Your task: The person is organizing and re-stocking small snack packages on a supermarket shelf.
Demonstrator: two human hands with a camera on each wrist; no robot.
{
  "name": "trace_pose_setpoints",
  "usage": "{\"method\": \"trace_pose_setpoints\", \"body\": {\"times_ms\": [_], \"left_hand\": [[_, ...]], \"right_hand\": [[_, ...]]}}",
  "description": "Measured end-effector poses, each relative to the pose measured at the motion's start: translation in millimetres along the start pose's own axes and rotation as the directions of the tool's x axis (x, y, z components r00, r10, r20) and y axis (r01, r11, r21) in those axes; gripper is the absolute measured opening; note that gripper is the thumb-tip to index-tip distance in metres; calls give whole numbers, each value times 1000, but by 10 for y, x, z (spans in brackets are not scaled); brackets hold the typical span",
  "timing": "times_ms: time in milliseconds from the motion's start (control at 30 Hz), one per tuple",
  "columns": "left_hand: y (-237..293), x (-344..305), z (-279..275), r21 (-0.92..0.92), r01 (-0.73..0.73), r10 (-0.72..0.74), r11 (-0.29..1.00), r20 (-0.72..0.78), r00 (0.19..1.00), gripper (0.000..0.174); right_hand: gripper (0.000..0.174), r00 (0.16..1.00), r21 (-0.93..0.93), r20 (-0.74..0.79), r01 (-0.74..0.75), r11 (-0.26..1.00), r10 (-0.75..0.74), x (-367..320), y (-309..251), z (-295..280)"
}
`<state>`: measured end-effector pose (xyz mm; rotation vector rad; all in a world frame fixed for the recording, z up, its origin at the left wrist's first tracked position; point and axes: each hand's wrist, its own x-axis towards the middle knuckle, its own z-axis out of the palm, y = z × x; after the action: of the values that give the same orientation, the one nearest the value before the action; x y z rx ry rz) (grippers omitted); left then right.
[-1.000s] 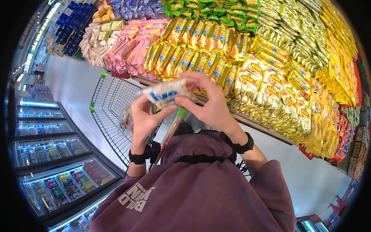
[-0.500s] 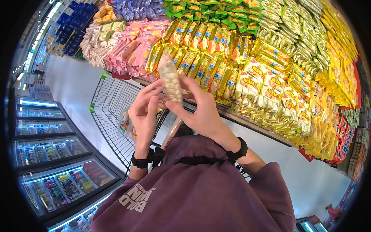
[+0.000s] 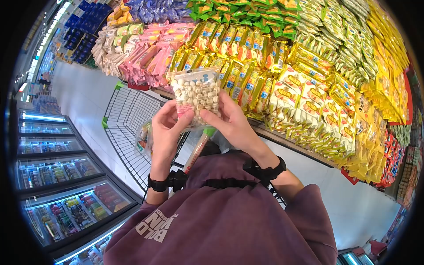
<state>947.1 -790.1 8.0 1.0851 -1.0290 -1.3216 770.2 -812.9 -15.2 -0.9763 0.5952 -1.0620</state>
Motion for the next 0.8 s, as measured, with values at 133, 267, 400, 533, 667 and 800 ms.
{"method": "trace_pose_setpoints", "body": {"times_ms": [133, 267, 400, 533, 667, 800], "left_hand": [[-63, 3, -10, 75, -78, 81, 994, -48, 996, 34], [21, -9, -29, 469, -236, 270, 851, -6, 963, 38], [153, -50, 69, 636, -343, 398, 692, 61, 916, 39], [156, -81, 60, 670, -303, 366, 677, 51, 929, 40], [40, -56, 22, 309, -168, 191, 936, -45, 981, 44], [-167, -78, -129, 96, -14, 13, 995, 9, 1000, 46]], "right_hand": [[54, 999, -85, -2, 41, 996, -41, 46, 96, -48], [54, 999, -52, 42, -18, 998, 20, 54, 214, -144], [50, 988, -4, 78, -136, 991, 136, 39, 224, -164], [51, 986, -26, 56, -156, 987, 158, 23, 233, -175], [49, 999, -17, -9, -43, 999, 43, -16, 166, -101], [48, 995, -143, -76, 53, 988, -64, -68, 112, -58]]}}
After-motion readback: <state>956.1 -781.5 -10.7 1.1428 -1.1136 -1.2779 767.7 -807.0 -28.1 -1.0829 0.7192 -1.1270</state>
